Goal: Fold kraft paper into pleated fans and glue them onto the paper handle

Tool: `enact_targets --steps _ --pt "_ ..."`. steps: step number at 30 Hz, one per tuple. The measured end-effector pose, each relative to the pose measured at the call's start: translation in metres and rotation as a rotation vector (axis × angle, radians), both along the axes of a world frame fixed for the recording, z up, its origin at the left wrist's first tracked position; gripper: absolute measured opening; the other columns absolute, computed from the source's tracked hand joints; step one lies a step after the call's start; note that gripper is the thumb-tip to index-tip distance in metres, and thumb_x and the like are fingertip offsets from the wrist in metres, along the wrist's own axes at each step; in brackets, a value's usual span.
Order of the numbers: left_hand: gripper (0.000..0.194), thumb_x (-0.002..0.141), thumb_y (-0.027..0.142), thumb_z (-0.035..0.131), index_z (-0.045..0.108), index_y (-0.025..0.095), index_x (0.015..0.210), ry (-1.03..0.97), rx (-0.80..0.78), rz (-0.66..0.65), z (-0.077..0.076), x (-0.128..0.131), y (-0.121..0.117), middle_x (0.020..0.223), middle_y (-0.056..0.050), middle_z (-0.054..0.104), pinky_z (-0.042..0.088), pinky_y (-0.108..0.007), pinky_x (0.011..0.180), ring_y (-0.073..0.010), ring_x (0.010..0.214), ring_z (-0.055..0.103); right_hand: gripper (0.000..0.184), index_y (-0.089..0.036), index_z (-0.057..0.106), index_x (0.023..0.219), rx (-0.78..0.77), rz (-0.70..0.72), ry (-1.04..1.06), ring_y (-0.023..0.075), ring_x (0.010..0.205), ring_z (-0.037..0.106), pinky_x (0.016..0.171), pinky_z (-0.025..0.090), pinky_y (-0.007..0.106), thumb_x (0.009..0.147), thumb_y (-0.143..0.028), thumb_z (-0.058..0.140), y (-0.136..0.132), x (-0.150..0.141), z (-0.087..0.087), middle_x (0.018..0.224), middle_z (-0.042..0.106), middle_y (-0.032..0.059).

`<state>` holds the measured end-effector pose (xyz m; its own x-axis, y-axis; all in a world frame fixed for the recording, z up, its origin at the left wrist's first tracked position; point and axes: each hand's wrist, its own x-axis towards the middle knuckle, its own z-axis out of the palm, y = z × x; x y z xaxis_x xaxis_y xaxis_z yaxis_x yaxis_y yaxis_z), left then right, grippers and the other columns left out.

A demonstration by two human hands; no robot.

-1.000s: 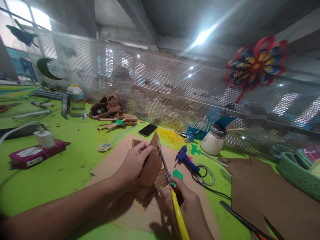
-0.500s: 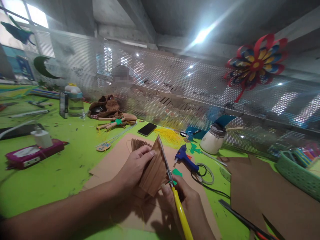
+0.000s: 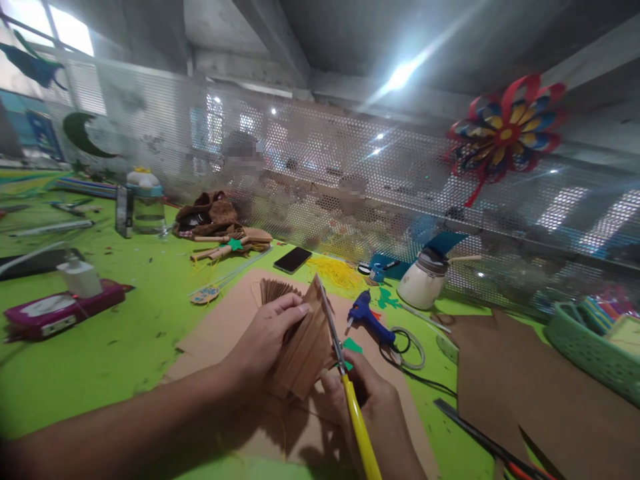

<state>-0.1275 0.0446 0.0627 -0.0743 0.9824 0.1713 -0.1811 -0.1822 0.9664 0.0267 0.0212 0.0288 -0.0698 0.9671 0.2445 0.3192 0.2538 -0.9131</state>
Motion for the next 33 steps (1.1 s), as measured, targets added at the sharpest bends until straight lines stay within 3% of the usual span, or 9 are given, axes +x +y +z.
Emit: enact_targets --steps 7,14,20,26,33 --pt "0.020 0.077 0.032 0.056 0.050 0.018 0.065 -0.082 -0.037 -0.121 -0.0062 0.0049 -0.0028 0.061 0.001 0.052 0.037 -0.026 0.057 -0.0118 0.057 0.047 0.050 -0.015 0.067 0.096 -0.024 -0.006 -0.025 0.0087 0.039 0.037 0.034 0.031 0.017 0.075 -0.059 0.058 0.0018 0.0023 -0.0014 0.050 0.047 -0.0034" --pt "0.019 0.076 0.032 0.058 0.050 0.018 0.065 -0.134 -0.064 -0.149 -0.0068 0.0063 -0.0027 0.061 0.001 0.053 0.038 -0.026 0.056 -0.0115 0.055 0.048 0.052 -0.013 0.067 0.095 0.021 -0.025 0.021 0.0083 0.039 0.040 0.032 0.031 0.016 0.074 -0.060 0.059 0.0021 0.0008 -0.0056 0.054 0.054 0.0001" --pt "0.020 0.075 0.031 0.059 0.048 0.017 0.064 -0.166 -0.086 -0.158 -0.0052 0.0081 -0.0041 0.059 0.001 0.052 0.038 -0.025 0.054 -0.0107 0.054 0.047 0.053 -0.017 0.069 0.092 0.056 -0.029 0.065 0.0146 0.054 0.056 0.041 0.043 0.018 0.071 -0.064 0.058 0.0008 -0.0037 -0.0029 0.063 0.061 0.0034" --pt "0.022 0.074 0.033 0.061 0.049 0.017 0.064 -0.164 -0.080 -0.149 -0.0055 0.0076 -0.0043 0.058 0.001 0.052 0.036 -0.025 0.053 -0.0106 0.053 0.047 0.055 -0.015 0.067 0.097 0.035 -0.036 0.002 0.0112 0.043 0.045 0.034 0.034 0.018 0.074 -0.064 0.055 -0.0003 -0.0007 -0.0051 0.055 0.054 0.0005" --pt "0.022 0.072 0.034 0.062 0.049 0.018 0.065 -0.220 -0.099 -0.166 -0.0058 0.0085 -0.0041 0.060 -0.001 0.054 0.037 -0.027 0.055 -0.0121 0.054 0.049 0.049 -0.017 0.068 0.093 0.065 -0.028 0.032 0.0150 0.053 0.055 0.046 0.046 0.021 0.075 -0.062 0.057 -0.0033 -0.0046 0.0006 0.060 0.059 0.0018"
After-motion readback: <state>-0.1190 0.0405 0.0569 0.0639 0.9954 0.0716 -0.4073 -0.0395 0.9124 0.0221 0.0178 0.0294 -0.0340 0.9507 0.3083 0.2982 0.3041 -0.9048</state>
